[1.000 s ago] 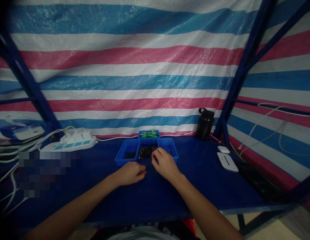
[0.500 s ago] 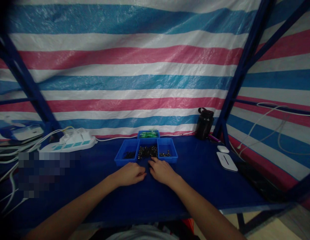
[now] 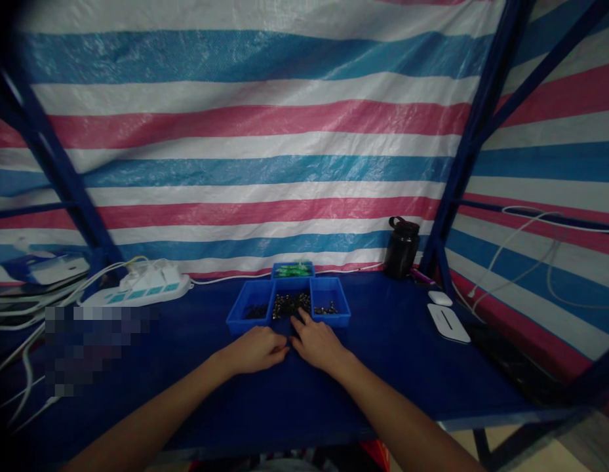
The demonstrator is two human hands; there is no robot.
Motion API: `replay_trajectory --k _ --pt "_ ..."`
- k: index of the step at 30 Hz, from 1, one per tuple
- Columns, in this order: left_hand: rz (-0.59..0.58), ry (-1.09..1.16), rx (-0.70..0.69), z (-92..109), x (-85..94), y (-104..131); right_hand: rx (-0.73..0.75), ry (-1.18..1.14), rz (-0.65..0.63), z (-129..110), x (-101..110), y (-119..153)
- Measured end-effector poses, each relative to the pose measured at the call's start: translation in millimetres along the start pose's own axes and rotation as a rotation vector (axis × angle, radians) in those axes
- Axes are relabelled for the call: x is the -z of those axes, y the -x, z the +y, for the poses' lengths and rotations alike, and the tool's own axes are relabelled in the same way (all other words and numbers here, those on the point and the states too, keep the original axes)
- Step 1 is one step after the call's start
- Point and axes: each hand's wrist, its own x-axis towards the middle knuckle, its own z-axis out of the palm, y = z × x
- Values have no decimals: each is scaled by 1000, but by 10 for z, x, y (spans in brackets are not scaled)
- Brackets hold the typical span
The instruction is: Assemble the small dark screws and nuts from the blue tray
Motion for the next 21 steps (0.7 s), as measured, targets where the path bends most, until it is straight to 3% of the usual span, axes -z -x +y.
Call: replay_trajectory --k 21 --pt "-10 9 19 14 15 1 22 -22 -20 -13 29 11"
